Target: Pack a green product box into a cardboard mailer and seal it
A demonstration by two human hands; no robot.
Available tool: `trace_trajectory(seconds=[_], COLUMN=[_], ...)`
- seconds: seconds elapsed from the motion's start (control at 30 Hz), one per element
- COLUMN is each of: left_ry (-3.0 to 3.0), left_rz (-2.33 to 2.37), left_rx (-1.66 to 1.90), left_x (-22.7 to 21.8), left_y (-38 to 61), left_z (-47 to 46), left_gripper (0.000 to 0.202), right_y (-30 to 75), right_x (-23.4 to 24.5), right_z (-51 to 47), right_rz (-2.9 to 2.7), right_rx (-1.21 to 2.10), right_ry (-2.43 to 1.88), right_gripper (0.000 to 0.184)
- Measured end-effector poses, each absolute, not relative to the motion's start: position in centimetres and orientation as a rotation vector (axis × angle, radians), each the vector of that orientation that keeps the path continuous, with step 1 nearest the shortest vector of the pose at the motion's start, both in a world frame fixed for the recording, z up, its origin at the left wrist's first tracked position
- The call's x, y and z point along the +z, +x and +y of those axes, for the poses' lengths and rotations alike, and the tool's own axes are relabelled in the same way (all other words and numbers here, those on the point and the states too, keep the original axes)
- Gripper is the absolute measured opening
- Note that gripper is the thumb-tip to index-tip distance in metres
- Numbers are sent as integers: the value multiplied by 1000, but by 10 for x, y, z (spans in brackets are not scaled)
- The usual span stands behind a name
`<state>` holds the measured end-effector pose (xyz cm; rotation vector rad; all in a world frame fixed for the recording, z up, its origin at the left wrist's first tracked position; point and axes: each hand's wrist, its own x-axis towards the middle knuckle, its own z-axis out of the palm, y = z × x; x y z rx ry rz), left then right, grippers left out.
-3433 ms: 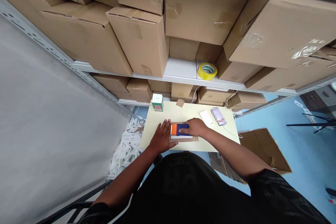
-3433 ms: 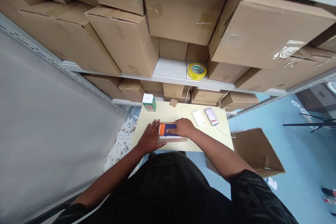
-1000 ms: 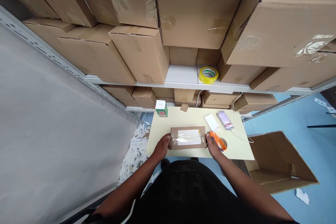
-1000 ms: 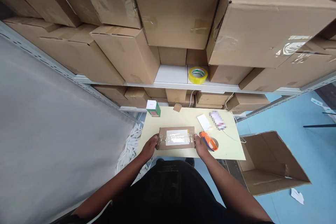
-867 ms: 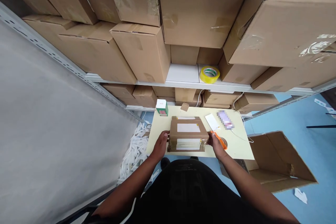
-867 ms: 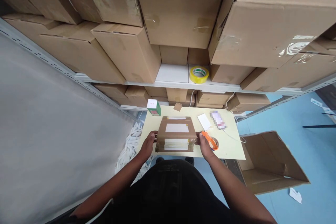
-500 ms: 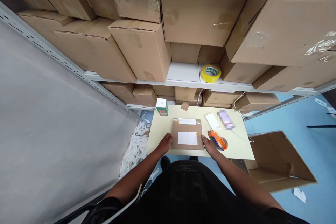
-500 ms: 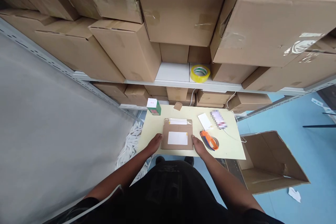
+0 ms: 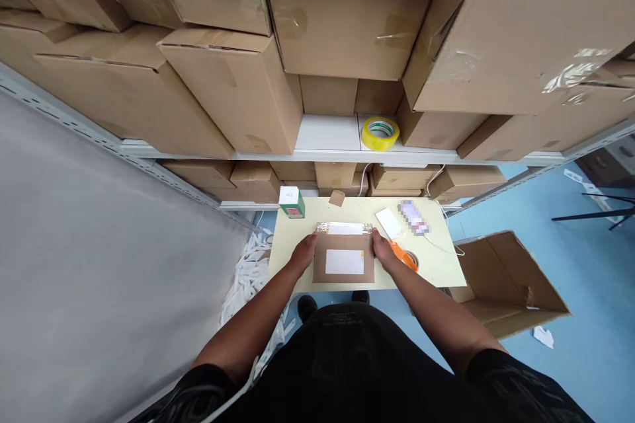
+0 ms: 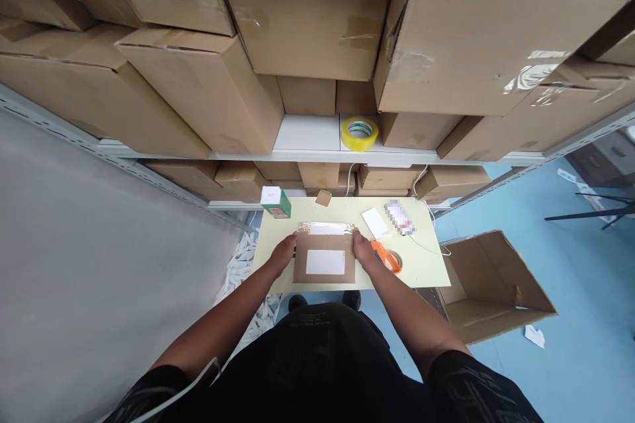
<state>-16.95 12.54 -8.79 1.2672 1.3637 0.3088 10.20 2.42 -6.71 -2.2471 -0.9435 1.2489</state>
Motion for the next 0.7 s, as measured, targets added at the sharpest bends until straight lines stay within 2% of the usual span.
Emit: trace_trajectory(seconds=[0.17,0.3,0.37,0.5,0.63,0.7], left_ry=[1339,1294,1267,1212,1222,1303], left_rz=[1265,1288,1288,1319,1311,1354], left_rx=[626,623,596,560,454,353], left_x=[-70,-75,-81,-84,-76,-72], left_y=[-181,-189,-192,-195,-192,-188], left_z=[96,79,74,69,74,80], left_gripper=[56,43,39,45,53,61], right_y=[95,85,79,73,70,68], right_x=[-62,-72,-79,-83,-67,-56], right_z=[-14,-35,-40,-41,-35,-31], right_rz=[-817,-781,-763,-773,-818,-860], right_rx=[1122,1100,1143,1205,1227,1251], right_ry=[-1944,-1869,-1829,-1777,-1938,-2043], right_gripper=[64,51,51,52,55,51])
